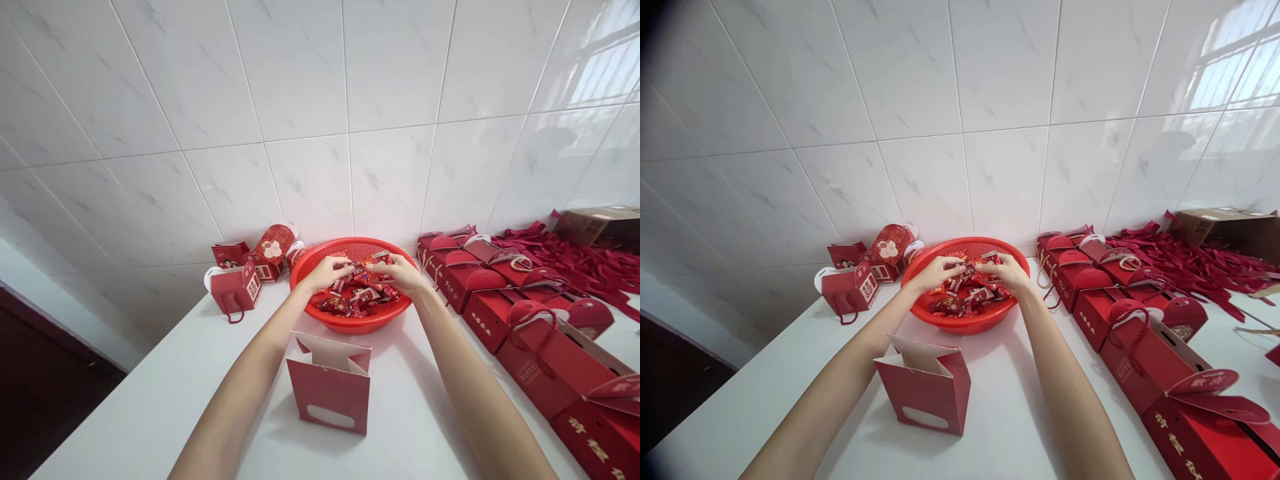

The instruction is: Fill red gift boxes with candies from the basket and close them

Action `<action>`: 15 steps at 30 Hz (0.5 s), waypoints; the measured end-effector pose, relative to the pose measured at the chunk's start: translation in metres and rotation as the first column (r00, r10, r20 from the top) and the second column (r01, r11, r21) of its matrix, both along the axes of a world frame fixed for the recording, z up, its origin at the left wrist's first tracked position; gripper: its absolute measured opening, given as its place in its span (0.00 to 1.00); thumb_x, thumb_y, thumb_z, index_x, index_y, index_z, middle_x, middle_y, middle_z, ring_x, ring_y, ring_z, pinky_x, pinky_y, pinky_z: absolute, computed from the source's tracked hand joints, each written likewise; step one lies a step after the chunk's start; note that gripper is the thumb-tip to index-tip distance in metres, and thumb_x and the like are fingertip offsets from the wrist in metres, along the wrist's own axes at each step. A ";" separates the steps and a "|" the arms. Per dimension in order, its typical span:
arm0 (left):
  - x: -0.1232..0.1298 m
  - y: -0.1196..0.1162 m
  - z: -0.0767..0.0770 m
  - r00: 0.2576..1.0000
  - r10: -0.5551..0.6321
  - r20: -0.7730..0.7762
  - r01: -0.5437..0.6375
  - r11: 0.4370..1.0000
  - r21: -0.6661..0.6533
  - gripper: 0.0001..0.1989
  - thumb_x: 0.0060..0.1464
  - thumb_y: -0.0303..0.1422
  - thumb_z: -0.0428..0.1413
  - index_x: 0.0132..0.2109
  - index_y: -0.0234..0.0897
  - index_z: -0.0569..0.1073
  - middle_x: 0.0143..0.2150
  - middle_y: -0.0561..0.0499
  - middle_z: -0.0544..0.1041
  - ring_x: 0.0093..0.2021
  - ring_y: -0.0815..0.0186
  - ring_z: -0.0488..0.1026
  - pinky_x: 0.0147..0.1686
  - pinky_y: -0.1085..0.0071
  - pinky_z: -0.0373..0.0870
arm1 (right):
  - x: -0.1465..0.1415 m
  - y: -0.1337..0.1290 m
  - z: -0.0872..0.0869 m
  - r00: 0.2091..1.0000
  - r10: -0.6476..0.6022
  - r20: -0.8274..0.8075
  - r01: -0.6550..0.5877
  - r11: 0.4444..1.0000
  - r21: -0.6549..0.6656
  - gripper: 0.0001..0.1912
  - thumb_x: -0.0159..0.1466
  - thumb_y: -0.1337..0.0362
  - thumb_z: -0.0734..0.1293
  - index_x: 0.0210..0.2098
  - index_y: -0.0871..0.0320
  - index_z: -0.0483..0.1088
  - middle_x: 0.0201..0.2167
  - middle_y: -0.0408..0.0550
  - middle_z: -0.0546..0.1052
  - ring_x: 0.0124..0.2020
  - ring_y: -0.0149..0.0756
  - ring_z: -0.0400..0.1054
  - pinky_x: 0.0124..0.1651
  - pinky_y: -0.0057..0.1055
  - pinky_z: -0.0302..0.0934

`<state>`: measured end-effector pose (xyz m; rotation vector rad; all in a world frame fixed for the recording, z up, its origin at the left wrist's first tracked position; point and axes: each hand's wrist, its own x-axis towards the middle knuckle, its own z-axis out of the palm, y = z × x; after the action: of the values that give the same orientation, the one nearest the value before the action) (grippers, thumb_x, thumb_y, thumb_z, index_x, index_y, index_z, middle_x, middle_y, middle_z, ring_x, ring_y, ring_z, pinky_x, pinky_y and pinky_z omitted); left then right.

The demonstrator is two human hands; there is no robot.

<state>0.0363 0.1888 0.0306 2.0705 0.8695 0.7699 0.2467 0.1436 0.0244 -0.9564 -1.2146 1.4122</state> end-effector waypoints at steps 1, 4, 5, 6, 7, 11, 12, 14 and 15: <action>0.000 0.000 0.000 1.000 0.005 0.007 -0.005 1.000 0.001 0.25 0.48 0.53 0.61 0.36 0.32 0.79 0.32 0.48 0.78 0.34 0.63 0.71 0.35 0.70 0.68 | 0.000 0.000 0.000 1.000 0.027 0.001 -0.027 1.000 0.007 0.21 0.40 0.57 0.82 0.30 0.59 0.77 0.33 0.47 0.80 0.34 0.37 0.75 0.34 0.28 0.69; 0.000 0.002 0.000 0.994 0.106 0.004 -0.106 0.994 0.025 0.23 0.50 0.51 0.60 0.37 0.32 0.80 0.35 0.47 0.80 0.36 0.63 0.73 0.36 0.71 0.69 | -0.001 0.001 -0.001 0.999 0.022 -0.034 -0.021 0.999 0.037 0.21 0.40 0.57 0.82 0.30 0.60 0.77 0.32 0.48 0.81 0.33 0.38 0.75 0.36 0.30 0.70; -0.001 0.004 0.000 0.980 0.199 -0.027 -0.198 0.979 0.050 0.21 0.53 0.49 0.58 0.38 0.33 0.80 0.36 0.47 0.80 0.37 0.63 0.73 0.36 0.72 0.69 | -0.001 0.002 -0.002 0.999 -0.013 -0.047 0.015 0.999 0.038 0.21 0.39 0.58 0.82 0.29 0.60 0.77 0.31 0.48 0.81 0.32 0.37 0.75 0.34 0.29 0.70; -0.002 0.006 0.000 0.946 0.314 -0.081 -0.308 0.948 0.081 0.19 0.57 0.46 0.55 0.37 0.34 0.80 0.36 0.48 0.80 0.37 0.64 0.74 0.36 0.73 0.69 | -0.001 0.003 -0.003 0.997 -0.051 -0.056 0.053 0.998 0.034 0.21 0.38 0.58 0.82 0.28 0.60 0.76 0.30 0.48 0.81 0.31 0.37 0.75 0.33 0.29 0.70; -0.004 0.008 -0.001 0.891 0.429 -0.149 -0.415 0.903 0.116 0.17 0.59 0.42 0.52 0.37 0.35 0.79 0.36 0.49 0.80 0.38 0.64 0.75 0.36 0.73 0.69 | -0.002 0.004 -0.003 0.995 -0.080 -0.063 0.082 0.996 0.029 0.20 0.38 0.58 0.82 0.27 0.60 0.76 0.30 0.48 0.80 0.31 0.37 0.74 0.31 0.29 0.70; -0.014 0.016 -0.008 0.699 0.563 -0.441 -0.561 0.814 0.150 0.09 0.54 0.29 0.55 0.28 0.34 0.77 0.28 0.48 0.78 0.35 0.61 0.76 0.34 0.71 0.68 | -0.003 0.003 -0.002 0.991 -0.108 -0.079 0.111 0.994 0.023 0.19 0.39 0.61 0.82 0.27 0.59 0.75 0.31 0.48 0.81 0.32 0.38 0.75 0.32 0.29 0.72; -0.015 0.017 -0.011 0.695 0.529 -0.488 -0.543 0.830 0.126 0.06 0.50 0.27 0.57 0.26 0.34 0.77 0.26 0.48 0.77 0.34 0.60 0.76 0.34 0.70 0.68 | -0.003 0.002 -0.001 0.991 -0.109 -0.082 0.111 0.994 0.018 0.19 0.39 0.62 0.82 0.27 0.59 0.75 0.31 0.48 0.81 0.33 0.38 0.75 0.32 0.30 0.73; -0.017 0.020 -0.017 0.684 0.458 -0.568 -0.504 0.859 0.085 0.04 0.42 0.22 0.62 0.24 0.33 0.76 0.24 0.48 0.77 0.34 0.58 0.76 0.36 0.69 0.69 | -0.005 0.000 0.001 0.989 -0.111 -0.094 0.112 0.994 0.008 0.19 0.39 0.63 0.82 0.28 0.59 0.74 0.33 0.48 0.81 0.34 0.38 0.76 0.34 0.31 0.74; -0.017 0.021 -0.021 0.681 0.427 -0.595 -0.487 0.871 0.068 0.06 0.39 0.20 0.63 0.24 0.33 0.76 0.24 0.48 0.77 0.35 0.57 0.77 0.37 0.68 0.70 | -0.005 -0.001 0.001 0.989 -0.111 -0.100 0.112 0.994 0.006 0.19 0.40 0.63 0.82 0.29 0.59 0.74 0.33 0.48 0.81 0.34 0.39 0.76 0.35 0.32 0.74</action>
<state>0.0198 0.2094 0.0099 2.0442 1.7990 0.2803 0.2417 0.1426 0.0256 -0.9205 -1.0782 1.3474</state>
